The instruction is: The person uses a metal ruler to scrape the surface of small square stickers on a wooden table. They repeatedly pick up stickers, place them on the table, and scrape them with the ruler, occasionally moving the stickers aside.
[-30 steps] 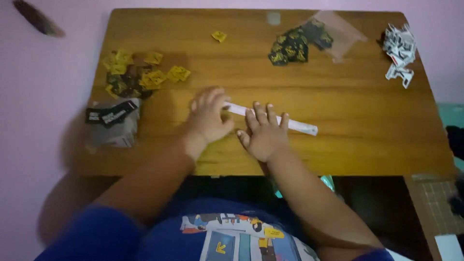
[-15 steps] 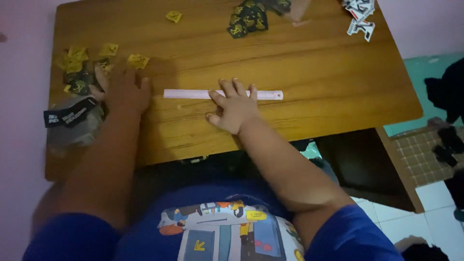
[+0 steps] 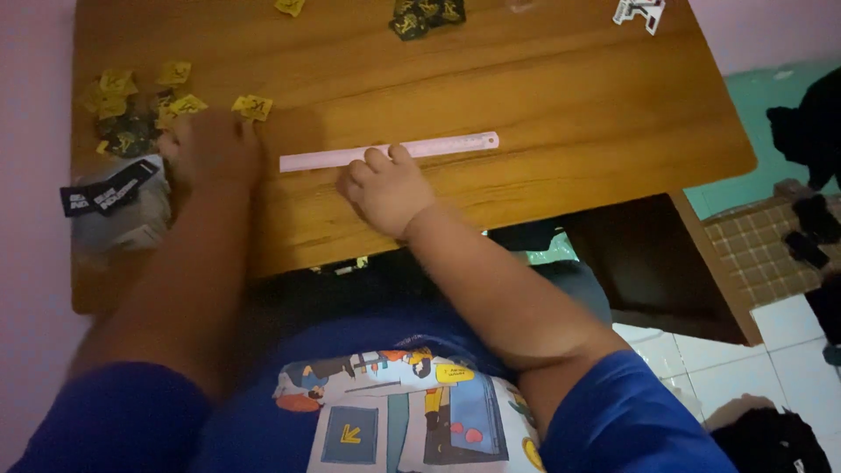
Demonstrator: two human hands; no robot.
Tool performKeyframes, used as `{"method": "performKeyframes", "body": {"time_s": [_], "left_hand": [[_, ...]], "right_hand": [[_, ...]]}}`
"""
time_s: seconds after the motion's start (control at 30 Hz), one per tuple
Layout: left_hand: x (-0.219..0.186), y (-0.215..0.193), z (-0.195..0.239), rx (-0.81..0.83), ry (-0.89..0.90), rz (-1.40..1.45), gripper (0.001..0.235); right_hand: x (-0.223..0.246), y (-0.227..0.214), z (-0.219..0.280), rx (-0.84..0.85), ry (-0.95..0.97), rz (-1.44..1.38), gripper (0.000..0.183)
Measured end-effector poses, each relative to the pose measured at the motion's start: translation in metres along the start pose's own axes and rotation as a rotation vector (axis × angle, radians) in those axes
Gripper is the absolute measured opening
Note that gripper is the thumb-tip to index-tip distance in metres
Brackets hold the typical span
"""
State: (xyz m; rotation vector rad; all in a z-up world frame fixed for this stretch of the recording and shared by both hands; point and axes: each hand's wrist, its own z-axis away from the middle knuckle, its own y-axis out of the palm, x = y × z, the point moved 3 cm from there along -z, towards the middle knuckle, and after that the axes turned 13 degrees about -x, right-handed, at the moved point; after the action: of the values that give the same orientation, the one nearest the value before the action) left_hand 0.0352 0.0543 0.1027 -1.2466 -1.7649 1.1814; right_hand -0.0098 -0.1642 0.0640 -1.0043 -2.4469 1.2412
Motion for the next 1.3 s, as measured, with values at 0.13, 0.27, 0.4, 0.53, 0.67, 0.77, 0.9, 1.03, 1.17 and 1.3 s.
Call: {"method": "performKeyframes", "body": {"time_s": [0.13, 0.27, 0.4, 0.53, 0.67, 0.77, 0.9, 1.03, 1.17, 1.3], "left_hand": [[0.006, 0.016, -0.004, 0.005, 0.062, -0.050, 0.039], [0.012, 0.020, -0.001, -0.050, 0.096, -0.050, 0.031], [0.016, 0.021, -0.002, -0.216, 0.156, -0.067, 0.022], [0.005, -0.001, -0.001, -0.216, 0.192, -0.051, 0.023], [-0.004, -0.015, 0.000, 0.057, 0.067, -0.010, 0.017], [0.002, -0.005, -0.001, -0.060, 0.122, 0.017, 0.017], [0.001, -0.013, 0.004, -0.219, 0.276, -0.020, 0.022], [0.008, 0.010, -0.003, -0.274, 0.255, -0.157, 0.026], [0.010, 0.016, -0.004, -0.117, 0.302, 0.012, 0.033], [-0.011, -0.039, 0.003, 0.119, -0.013, 0.563, 0.044]], "right_hand": [[0.006, -0.007, -0.003, 0.292, 0.079, 0.062, 0.021], [0.006, -0.016, 0.000, 0.227, 0.183, 0.029, 0.025], [0.024, 0.015, 0.011, 0.103, 0.112, 0.017, 0.020], [0.041, -0.016, 0.014, 0.139, -0.043, -0.051, 0.021], [0.042, -0.038, 0.010, -0.120, -0.153, -0.088, 0.016], [0.046, -0.080, 0.000, -0.207, -0.187, -0.298, 0.013], [0.043, -0.064, 0.003, -0.233, -0.111, -0.624, 0.029], [0.030, -0.067, -0.015, -0.032, 0.105, -0.887, 0.039], [0.009, -0.055, 0.020, 0.614, 0.487, -1.351, 0.044], [0.004, -0.049, 0.089, 1.018, 0.468, -1.365, 0.045]]}}
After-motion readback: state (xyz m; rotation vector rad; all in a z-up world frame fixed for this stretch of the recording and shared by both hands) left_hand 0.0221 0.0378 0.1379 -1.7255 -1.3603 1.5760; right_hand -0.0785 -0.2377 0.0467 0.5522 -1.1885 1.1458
